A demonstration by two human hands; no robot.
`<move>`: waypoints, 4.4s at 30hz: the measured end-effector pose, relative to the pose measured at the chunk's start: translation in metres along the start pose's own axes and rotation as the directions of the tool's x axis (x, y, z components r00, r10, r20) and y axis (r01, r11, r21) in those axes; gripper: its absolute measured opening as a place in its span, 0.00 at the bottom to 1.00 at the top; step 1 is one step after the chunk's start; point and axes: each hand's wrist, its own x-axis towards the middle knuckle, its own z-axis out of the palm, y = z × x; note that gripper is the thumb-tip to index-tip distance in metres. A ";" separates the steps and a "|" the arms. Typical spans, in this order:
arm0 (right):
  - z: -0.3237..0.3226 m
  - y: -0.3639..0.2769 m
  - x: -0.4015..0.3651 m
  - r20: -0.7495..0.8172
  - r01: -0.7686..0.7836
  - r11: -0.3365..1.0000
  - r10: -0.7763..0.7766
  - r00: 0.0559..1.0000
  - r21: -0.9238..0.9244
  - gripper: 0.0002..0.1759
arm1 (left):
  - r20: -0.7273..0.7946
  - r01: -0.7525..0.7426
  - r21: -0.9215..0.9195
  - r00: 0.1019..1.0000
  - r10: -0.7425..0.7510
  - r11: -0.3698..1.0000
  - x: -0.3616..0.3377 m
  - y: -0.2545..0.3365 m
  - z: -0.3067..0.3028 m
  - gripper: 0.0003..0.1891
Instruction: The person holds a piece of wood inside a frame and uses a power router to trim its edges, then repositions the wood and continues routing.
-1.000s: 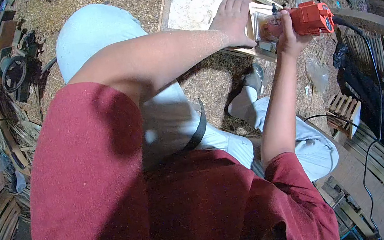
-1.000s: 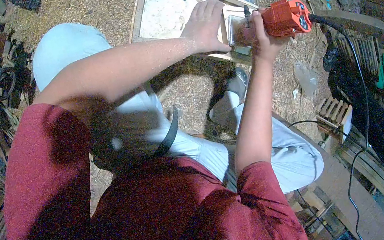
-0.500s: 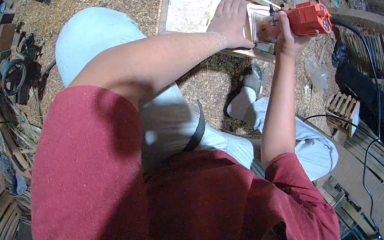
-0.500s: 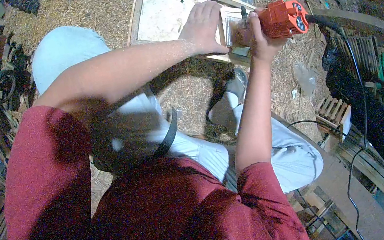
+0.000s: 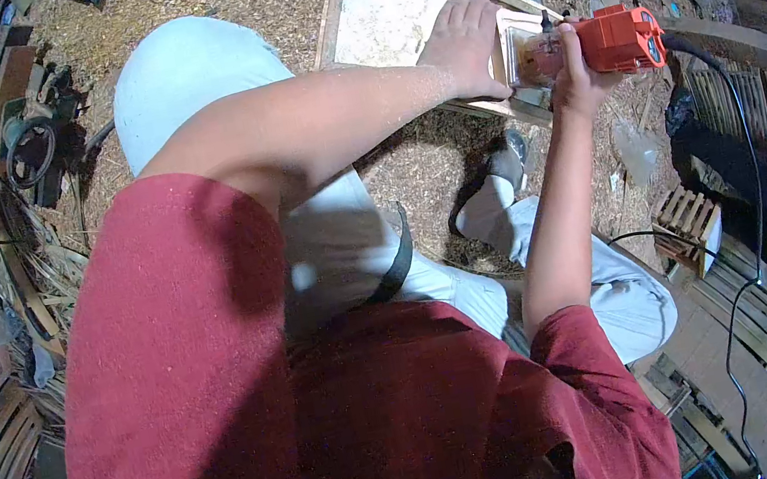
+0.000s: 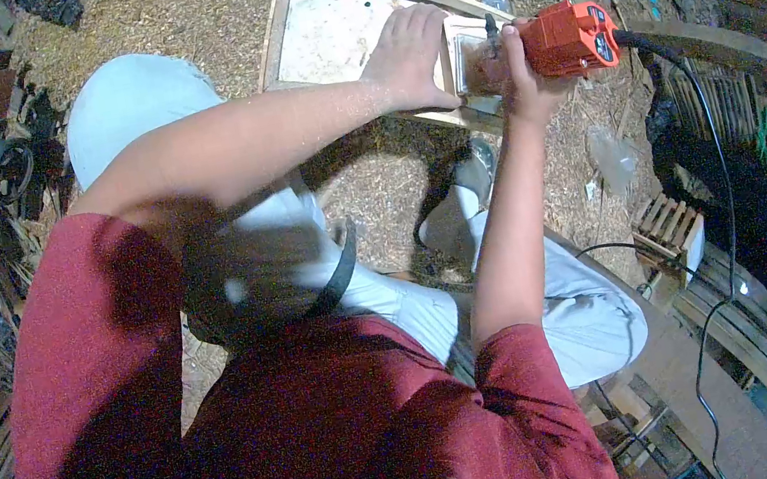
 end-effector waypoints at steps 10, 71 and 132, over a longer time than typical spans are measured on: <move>0.005 0.006 0.007 -0.006 0.023 0.999 -0.022 1.000 0.043 0.21 | 0.097 0.034 0.031 0.995 -0.036 0.999 0.001 0.003 -0.002 0.67; -0.012 0.003 0.017 0.062 0.026 0.990 -0.035 0.997 0.141 0.35 | 0.076 0.012 -0.027 0.997 -0.010 1.000 0.002 0.000 0.001 0.69; -0.019 -0.032 -0.004 -0.119 -0.136 0.952 0.174 0.977 0.275 0.22 | 0.143 0.060 0.061 0.987 -0.069 0.996 -0.003 0.014 -0.019 0.75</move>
